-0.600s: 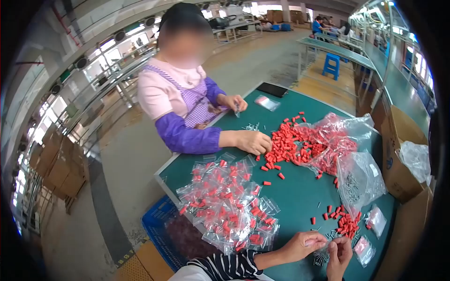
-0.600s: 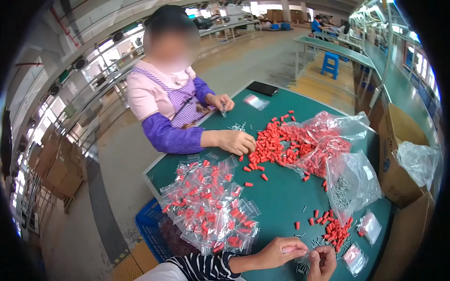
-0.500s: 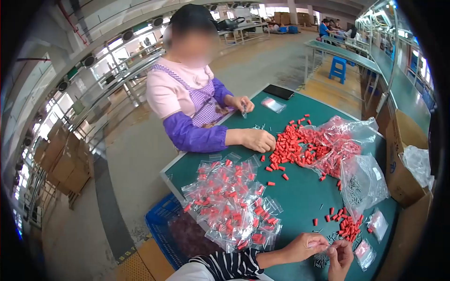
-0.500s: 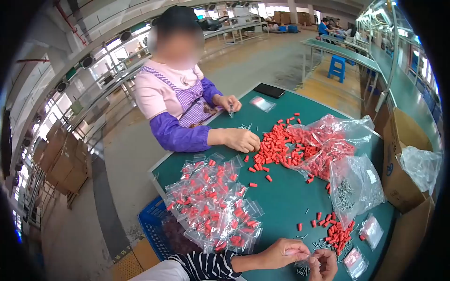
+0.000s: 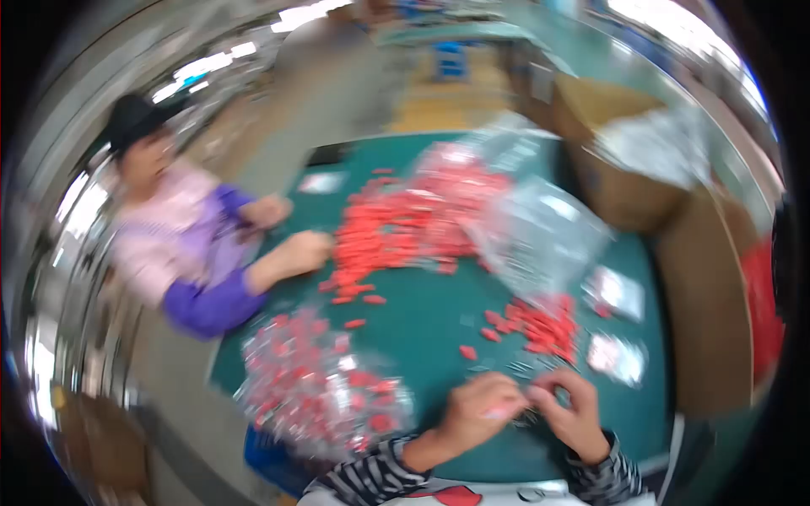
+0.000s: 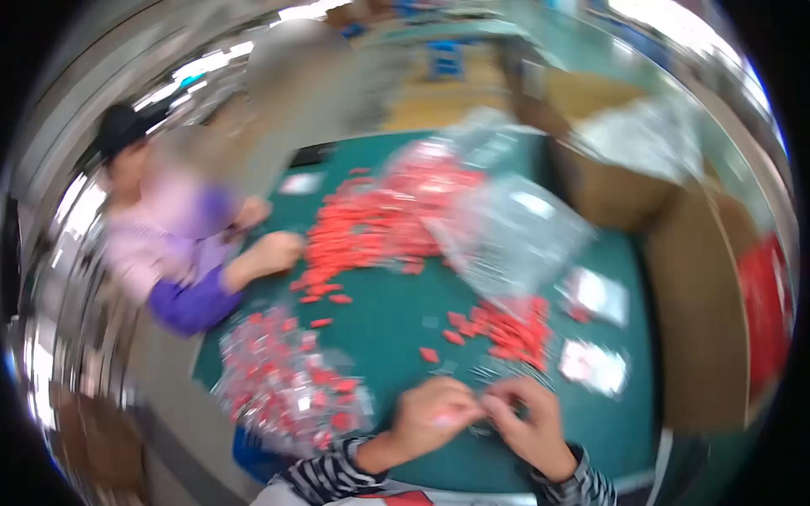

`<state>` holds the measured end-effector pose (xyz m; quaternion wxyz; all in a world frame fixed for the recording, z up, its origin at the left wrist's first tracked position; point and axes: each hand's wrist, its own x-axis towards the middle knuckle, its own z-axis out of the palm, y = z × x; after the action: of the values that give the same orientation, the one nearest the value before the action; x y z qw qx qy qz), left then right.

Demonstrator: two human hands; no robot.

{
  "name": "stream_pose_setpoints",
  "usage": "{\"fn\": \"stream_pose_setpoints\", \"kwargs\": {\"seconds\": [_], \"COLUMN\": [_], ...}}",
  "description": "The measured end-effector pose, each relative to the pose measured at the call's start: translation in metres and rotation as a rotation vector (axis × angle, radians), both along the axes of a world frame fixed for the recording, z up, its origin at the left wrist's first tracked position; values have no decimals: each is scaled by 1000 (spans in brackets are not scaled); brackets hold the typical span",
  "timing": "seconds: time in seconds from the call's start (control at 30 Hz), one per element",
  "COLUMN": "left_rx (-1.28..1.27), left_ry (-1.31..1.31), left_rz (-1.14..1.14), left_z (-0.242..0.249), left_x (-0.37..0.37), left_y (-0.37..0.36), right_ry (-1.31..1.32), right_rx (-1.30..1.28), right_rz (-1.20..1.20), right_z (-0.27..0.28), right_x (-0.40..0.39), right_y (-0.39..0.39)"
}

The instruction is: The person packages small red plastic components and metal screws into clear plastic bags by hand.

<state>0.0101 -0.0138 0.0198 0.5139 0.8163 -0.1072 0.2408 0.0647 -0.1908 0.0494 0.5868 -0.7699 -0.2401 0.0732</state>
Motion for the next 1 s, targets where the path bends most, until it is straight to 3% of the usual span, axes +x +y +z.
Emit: {"fn": "stream_pose_setpoints", "kwargs": {"seconds": [0.13,0.17,0.3,0.4,0.6,0.7,1.0], "left_rx": [157,57,-209,-79,-428,-460,-192], "left_ry": [28,83,356,374,461,418,261], "left_rz": [83,88,11,-26,-10,-23,-95], "left_z": [1,0,0,-1,-6,-2,-2], "left_x": [6,4,-7,-5,-3,-2,-6], "left_y": [-2,-3,1,2,9,9,4], "right_ry": [-31,52,-46,-135,-64,-15,0], "right_rx": [93,114,118,109,131,161,70], "right_rz": [81,100,67,27,-42,43,82], "right_z": [-13,-11,-23,-25,-9,-8,-8], "right_x": [10,9,1,3,5,6,1], "right_y": [-1,-4,-2,-5,-7,-6,0]}}
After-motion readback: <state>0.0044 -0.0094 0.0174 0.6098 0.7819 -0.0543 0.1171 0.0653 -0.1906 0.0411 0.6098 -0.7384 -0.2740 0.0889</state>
